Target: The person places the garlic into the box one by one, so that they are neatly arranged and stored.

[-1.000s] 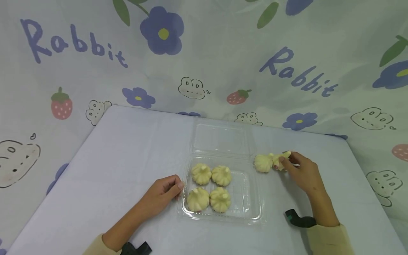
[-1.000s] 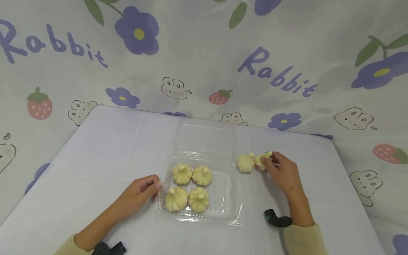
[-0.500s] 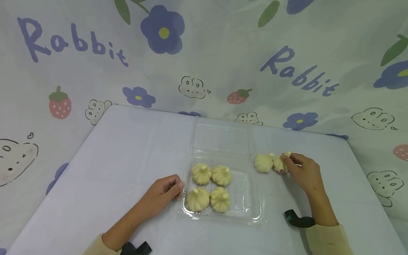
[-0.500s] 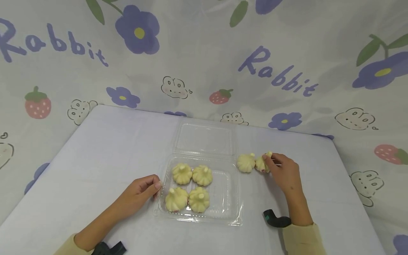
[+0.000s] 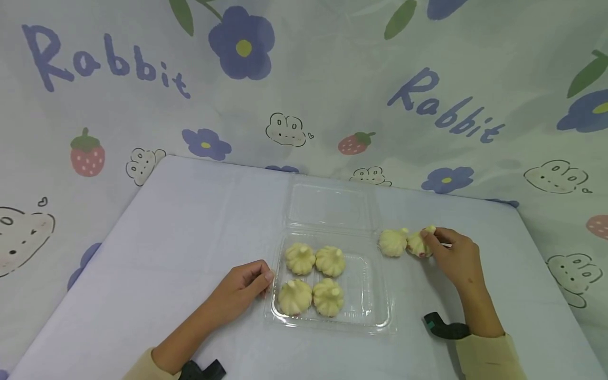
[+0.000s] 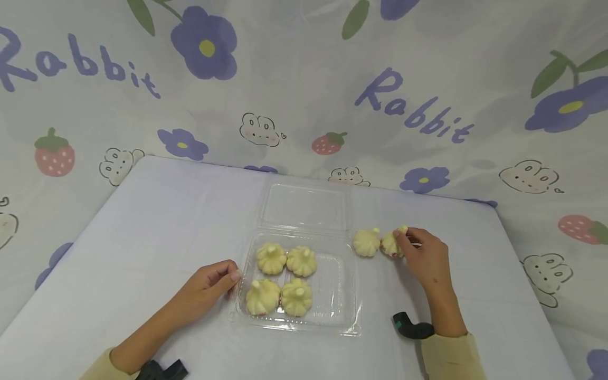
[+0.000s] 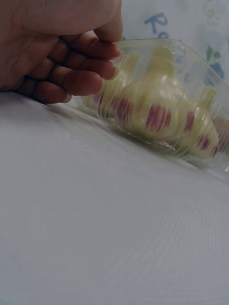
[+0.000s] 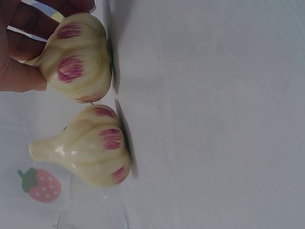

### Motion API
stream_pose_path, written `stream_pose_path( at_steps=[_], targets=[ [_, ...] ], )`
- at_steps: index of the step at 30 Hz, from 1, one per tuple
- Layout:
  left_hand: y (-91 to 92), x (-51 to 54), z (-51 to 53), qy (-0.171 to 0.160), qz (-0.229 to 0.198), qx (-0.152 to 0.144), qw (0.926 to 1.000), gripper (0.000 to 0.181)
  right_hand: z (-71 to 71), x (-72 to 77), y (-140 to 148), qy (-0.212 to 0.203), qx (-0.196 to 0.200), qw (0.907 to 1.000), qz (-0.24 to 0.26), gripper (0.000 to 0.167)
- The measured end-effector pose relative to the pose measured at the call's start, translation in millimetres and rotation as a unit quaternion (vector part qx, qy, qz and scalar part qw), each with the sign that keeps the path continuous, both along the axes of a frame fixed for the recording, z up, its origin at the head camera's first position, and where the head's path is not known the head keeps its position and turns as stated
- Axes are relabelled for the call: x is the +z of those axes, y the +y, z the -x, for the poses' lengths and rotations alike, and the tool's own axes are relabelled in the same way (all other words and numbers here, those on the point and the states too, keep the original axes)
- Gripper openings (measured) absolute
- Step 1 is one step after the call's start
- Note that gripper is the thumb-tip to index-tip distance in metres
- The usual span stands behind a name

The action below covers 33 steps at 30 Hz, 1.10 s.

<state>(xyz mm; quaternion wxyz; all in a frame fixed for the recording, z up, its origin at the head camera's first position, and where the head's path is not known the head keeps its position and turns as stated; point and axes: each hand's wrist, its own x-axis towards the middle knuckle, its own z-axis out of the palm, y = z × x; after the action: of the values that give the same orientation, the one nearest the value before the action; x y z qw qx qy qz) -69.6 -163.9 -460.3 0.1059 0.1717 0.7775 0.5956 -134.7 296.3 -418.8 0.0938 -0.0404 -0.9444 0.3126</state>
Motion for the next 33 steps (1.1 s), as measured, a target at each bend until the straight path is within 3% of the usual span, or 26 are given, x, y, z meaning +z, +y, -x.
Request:
stream_pose_path(
  at_steps=[14,24,33],
  targets=[
    [0.0,0.8,-0.3,0.000,0.006,0.002,1.0000,0.026,0.7,1.2,0,-0.001,0.003,1.0000,-0.002,0.051],
    [-0.3,3.0,-0.6,0.001,0.010,0.003,0.9999,0.026,-2.3,11.5,0,0.007,-0.005,0.9999,0.007,0.052],
    [0.9,3.3,-0.3,0.005,0.008,0.002,1.0000,0.026,-8.0,24.6,-7,0.040,-0.006,0.9990,0.016,0.045]
  ],
)
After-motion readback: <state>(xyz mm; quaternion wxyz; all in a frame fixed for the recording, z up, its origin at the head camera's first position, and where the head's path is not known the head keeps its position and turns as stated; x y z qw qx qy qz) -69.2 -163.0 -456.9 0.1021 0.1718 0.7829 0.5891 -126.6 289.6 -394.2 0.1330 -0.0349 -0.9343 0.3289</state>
